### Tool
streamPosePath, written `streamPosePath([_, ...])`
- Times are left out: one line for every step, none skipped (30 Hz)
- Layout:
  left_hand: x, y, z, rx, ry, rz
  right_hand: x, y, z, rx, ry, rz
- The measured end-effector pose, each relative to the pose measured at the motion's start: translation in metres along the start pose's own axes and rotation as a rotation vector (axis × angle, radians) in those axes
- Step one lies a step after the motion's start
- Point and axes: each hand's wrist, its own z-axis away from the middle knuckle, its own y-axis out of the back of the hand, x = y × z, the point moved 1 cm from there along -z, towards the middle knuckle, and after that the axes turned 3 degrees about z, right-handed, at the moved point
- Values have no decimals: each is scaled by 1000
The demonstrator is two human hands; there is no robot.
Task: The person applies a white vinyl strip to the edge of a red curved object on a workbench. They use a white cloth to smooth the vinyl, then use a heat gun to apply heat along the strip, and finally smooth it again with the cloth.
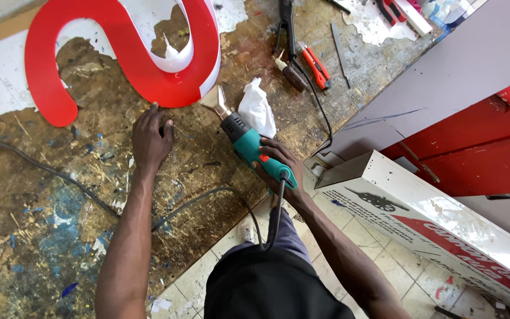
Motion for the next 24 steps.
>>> streamPosePath([-1,-1,2,1,-6,-4,0,0,0,-24,-6,13])
streamPosePath([-3,-3,4,2,-11,-8,1,0,0,-48,-12,25])
streamPosePath([-1,-1,3,-6,-9,-10,1,1,-1,-51,-19,22])
streamPosePath([1,0,3,-7,-8,-7,0,1,-1,-57,-23,19])
streamPosePath([2,2,1,-5,-7,-6,0,1,-2,-63,-23,16])
streamPosePath([2,1,3,-9,-3,-8,2,1,0,-66,-27,13])
streamPosePath([2,1,4,-3,-2,-6,4,1,0,-79,-22,25])
streamPosePath([1,1,4,2,-1,-4,6,1,0,-92,-17,37])
streamPosePath([2,2,5,0,9,-10,3,4,1,-102,-17,30])
streamPosePath([4,2,6,16,-5,5,0,6,2,-101,-18,30])
streamPosePath([3,3,1,40,-22,17,-2,7,-3,-97,-10,29])
streamPosePath([0,3,-4,47,-15,7,-1,5,-8,-103,-1,21])
streamPosePath([-1,2,-1,53,-32,20,-1,4,-6,-116,-34,20])
streamPosePath([-2,0,2,59,-48,34,-1,3,-4,-129,-68,20])
streamPosePath([1,4,2,58,-46,30,0,2,-5,-131,-68,16])
streamPosePath([5,7,2,66,-38,38,3,2,-5,-136,-115,25])
streamPosePath([11,9,1,71,-34,52,5,5,-4,-137,-167,38])
streamPosePath([8,8,2,66,-36,53,7,8,-4,-135,-172,38])
streamPosePath([6,5,2,65,-34,42,10,12,-4,-132,-220,54])
streamPosePath([3,3,1,64,-33,30,13,16,-4,-130,-269,70])
streamPosePath([6,4,1,64,-34,33,20,18,-4,-128,-270,73])
streamPosePath([8,5,1,54,-28,49,28,19,-4,-186,-270,111])
streamPosePath([8,7,-1,48,-23,63,35,18,-5,-243,-265,147])
streamPosePath([7,6,-3,52,-26,63,33,18,-8,-240,-261,148])
